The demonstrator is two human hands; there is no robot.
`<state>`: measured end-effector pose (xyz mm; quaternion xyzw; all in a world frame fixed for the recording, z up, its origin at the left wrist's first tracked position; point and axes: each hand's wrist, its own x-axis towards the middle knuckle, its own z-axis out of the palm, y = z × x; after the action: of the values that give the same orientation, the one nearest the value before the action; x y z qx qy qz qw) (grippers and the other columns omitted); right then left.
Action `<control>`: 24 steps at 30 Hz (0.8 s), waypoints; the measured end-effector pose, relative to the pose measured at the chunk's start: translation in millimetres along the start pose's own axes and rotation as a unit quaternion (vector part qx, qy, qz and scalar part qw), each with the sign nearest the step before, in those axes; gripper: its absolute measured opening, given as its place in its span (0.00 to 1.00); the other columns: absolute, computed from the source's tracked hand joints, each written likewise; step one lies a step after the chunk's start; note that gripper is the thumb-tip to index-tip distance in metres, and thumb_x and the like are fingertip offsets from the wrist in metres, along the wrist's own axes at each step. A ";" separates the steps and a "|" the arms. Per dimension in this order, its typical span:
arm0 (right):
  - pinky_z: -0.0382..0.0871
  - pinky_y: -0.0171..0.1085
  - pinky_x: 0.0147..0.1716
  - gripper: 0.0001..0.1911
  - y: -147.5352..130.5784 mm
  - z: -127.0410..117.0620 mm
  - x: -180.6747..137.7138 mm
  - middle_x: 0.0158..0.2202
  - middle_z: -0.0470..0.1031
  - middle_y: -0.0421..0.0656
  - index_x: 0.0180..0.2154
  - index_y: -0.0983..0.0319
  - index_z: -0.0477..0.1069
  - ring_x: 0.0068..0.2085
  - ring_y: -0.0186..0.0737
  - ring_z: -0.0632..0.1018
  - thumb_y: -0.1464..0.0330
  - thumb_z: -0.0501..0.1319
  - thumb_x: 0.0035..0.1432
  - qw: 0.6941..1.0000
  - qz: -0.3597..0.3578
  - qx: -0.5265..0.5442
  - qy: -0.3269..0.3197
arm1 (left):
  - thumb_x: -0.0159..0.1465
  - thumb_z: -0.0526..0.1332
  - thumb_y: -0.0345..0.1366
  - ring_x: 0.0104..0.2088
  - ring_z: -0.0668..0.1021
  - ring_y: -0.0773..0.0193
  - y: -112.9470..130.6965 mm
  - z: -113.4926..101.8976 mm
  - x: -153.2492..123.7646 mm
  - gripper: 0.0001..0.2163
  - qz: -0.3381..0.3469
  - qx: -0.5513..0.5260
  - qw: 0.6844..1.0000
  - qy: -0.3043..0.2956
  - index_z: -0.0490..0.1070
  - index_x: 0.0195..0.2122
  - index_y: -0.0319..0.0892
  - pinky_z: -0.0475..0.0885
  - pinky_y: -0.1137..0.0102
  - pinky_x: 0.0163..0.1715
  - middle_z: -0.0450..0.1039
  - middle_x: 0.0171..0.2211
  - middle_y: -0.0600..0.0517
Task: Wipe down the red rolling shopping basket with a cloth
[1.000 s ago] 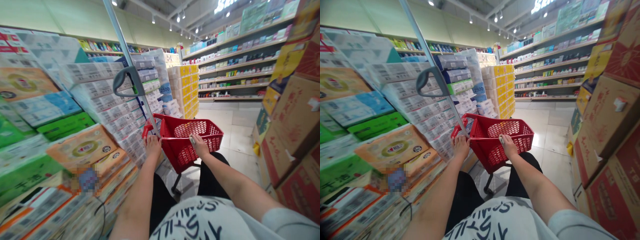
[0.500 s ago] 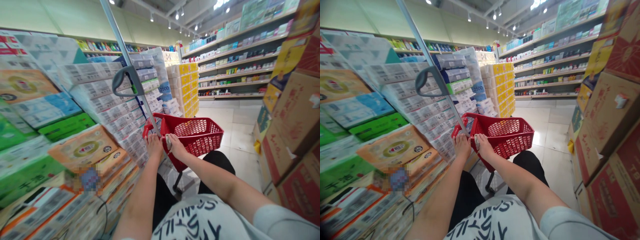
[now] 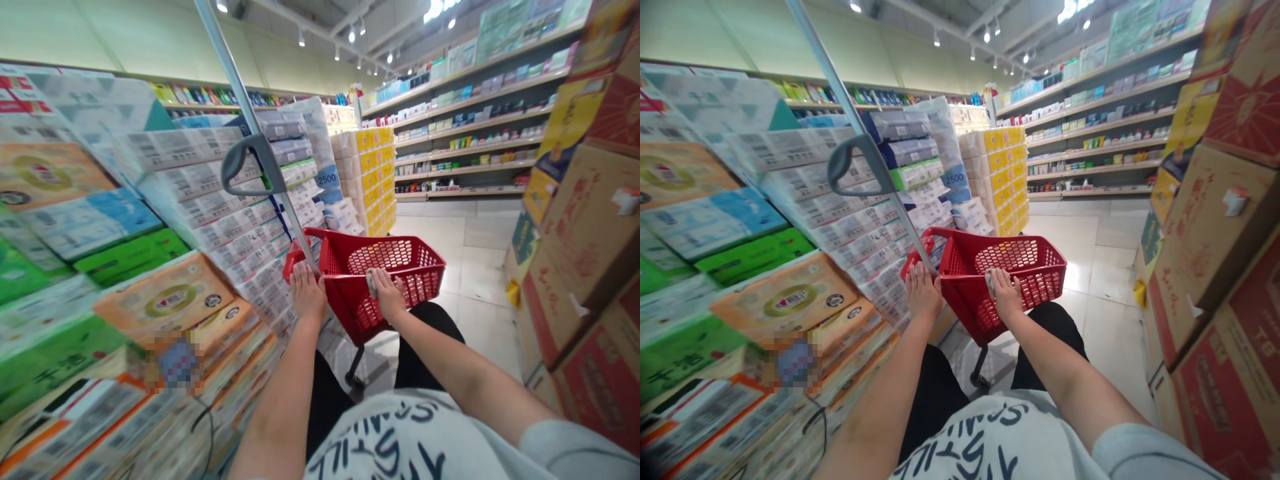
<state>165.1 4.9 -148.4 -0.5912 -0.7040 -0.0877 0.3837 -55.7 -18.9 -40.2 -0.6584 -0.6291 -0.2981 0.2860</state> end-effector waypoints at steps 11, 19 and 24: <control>0.56 0.49 0.61 0.27 -115.2 11.8 48.1 0.61 0.64 0.54 0.60 0.67 0.61 0.62 0.46 0.63 0.75 0.53 0.59 0.968 -0.155 0.198 -0.010 | 0.68 0.46 0.42 0.67 0.52 0.45 -4.9 2.3 0.6 0.26 0.013 0.016 1.000 0.003 0.59 0.61 0.26 0.53 0.48 0.63 0.55 0.64 0.33; 0.56 0.48 0.63 0.31 -81.0 13.4 31.8 0.64 0.59 0.48 0.64 0.63 0.55 0.65 0.43 0.58 0.78 0.51 0.59 0.960 -0.220 0.173 0.011 | 0.68 0.47 0.42 0.67 0.51 0.45 -5.9 -1.2 -3.9 0.26 0.011 0.015 1.000 0.006 0.60 0.59 0.26 0.52 0.49 0.63 0.57 0.63 0.33; 0.60 0.51 0.61 0.27 5.7 10.0 9.8 0.61 0.64 0.51 0.61 0.63 0.61 0.63 0.46 0.62 0.74 0.53 0.60 0.981 -0.124 0.135 0.054 | 0.68 0.47 0.43 0.67 0.51 0.43 -2.5 -3.0 -7.5 0.25 0.014 0.014 1.000 0.011 0.63 0.57 0.28 0.52 0.47 0.63 0.62 0.60 0.34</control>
<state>165.8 19.7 -150.9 -0.4361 -0.7553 -0.0705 0.4840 -58.5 -26.0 -43.9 -0.6599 -0.6205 -0.2927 0.3063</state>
